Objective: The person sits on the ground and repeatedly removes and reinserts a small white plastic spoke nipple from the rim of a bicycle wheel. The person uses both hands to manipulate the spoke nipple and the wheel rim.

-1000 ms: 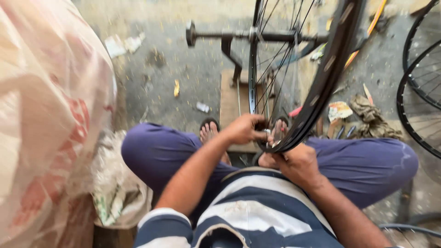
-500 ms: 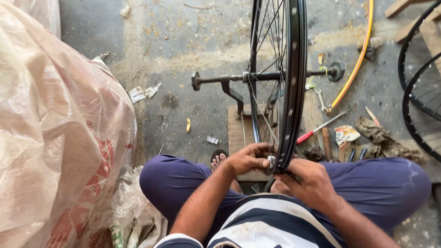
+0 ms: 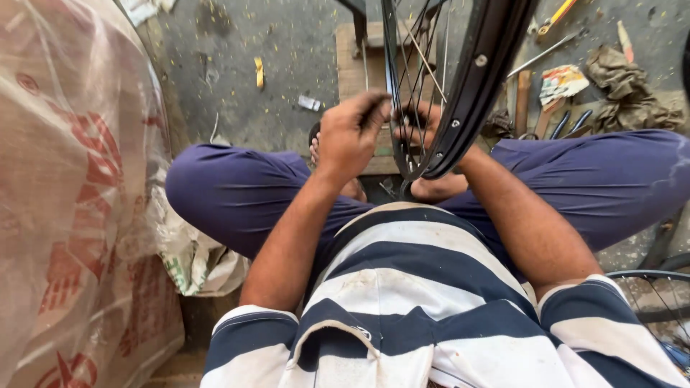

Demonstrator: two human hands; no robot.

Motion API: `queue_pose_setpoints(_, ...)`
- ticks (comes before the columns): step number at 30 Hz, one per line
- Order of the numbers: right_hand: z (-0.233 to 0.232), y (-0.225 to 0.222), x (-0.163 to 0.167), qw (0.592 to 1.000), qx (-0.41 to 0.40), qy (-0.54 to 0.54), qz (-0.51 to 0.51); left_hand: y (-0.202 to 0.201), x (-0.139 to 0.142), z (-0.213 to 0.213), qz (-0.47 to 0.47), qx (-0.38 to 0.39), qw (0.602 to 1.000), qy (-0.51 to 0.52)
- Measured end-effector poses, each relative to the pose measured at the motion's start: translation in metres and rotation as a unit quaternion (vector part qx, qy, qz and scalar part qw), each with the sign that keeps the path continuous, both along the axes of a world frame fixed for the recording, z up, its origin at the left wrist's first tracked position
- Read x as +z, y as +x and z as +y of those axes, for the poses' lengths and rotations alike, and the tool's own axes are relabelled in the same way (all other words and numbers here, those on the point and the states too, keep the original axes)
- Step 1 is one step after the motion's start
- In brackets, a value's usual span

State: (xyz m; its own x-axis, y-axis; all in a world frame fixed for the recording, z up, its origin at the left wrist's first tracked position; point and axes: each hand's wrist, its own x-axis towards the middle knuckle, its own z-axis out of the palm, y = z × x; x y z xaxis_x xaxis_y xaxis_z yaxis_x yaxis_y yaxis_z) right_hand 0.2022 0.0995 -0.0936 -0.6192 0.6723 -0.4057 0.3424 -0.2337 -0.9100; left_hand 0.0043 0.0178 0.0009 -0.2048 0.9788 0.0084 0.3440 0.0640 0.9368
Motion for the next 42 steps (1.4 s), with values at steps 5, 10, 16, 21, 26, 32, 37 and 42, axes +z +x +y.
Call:
queue_pose_setpoints(5,0.014,0.014,-0.003,0.979,-0.157,0.097,0.088,0.01,0.08,-0.027,-0.067,-0.11,0.976,0.174)
queue_pose_setpoints(10,0.013,0.036,-0.006,0.979,-0.196,0.056,0.016,0.022,0.063,-0.039,0.12,-0.11,0.962,0.218)
queue_pose_setpoints(16,0.007,0.036,-0.015,0.973,-0.192,0.09,0.089,0.02,0.006,-0.058,0.271,-0.117,0.946,0.132)
queue_pose_setpoints(21,0.004,0.033,-0.013,0.97,-0.201,0.085,0.11,0.023,-0.006,-0.065,0.28,-0.108,0.942,0.147)
queue_pose_setpoints(26,0.003,0.03,-0.006,0.971,-0.215,0.081,0.074,0.023,-0.005,-0.063,0.283,-0.106,0.94,0.16)
queue_pose_setpoints(32,0.005,0.032,-0.009,0.969,-0.224,0.078,0.063,0.022,0.01,-0.056,0.271,-0.113,0.942,0.162)
queue_pose_setpoints(37,0.006,0.04,-0.02,0.972,-0.204,0.101,0.049,0.018,0.044,-0.053,0.226,-0.108,0.947,0.2)
queue_pose_setpoints(42,0.006,0.049,-0.036,0.969,-0.245,0.01,0.015,0.018,0.055,-0.053,0.158,-0.093,0.955,0.233)
